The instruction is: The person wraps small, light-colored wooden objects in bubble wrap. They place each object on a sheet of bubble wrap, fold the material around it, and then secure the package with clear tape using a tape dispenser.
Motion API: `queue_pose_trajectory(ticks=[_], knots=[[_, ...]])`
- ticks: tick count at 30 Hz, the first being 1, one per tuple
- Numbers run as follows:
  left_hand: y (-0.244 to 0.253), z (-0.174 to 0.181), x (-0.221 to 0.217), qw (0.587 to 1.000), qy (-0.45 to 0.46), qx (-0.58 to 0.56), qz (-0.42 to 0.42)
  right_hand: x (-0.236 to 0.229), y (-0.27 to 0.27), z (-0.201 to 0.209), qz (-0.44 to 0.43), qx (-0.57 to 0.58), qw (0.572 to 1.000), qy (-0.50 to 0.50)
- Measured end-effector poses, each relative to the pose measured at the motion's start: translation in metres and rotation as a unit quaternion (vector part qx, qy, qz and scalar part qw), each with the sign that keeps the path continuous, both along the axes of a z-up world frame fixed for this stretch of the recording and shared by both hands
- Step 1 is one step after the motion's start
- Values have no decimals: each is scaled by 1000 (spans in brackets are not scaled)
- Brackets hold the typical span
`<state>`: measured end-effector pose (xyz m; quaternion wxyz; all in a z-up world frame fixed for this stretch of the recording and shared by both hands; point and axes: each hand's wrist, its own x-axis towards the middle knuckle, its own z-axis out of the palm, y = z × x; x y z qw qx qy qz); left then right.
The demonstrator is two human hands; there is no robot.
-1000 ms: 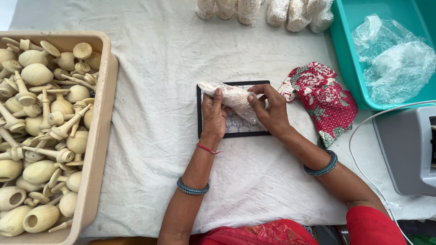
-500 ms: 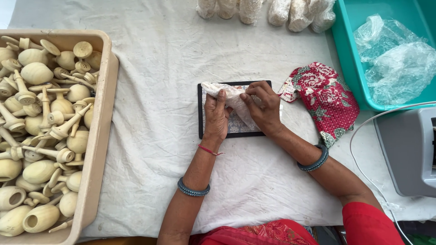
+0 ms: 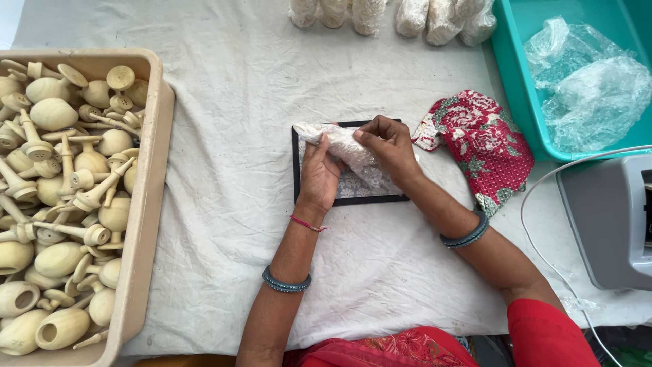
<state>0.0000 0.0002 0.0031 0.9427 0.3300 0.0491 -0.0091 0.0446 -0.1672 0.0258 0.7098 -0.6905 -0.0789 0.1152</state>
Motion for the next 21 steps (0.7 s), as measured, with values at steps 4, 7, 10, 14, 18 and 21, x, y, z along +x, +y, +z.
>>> queue_pose_trajectory(ticks=[4,7,10,14,18,21], knots=[[-4,7,-3,998,68,-12,6,-21,14,10,-87,-64,988,-115],[-8,9,-8,997,78,-7,23,-28,16,12,-93,-63,983,-149],[-14,4,-9,996,60,52,28,-30,16,11,-91,-102,976,-169],[-20,-6,-5,995,75,45,48,-29,15,8,-92,-104,976,-166],[-24,-16,-4,995,32,23,88,-16,9,17,-76,-129,984,-93],[-26,-13,0,994,39,17,99,-9,-10,28,-32,-102,993,-50]])
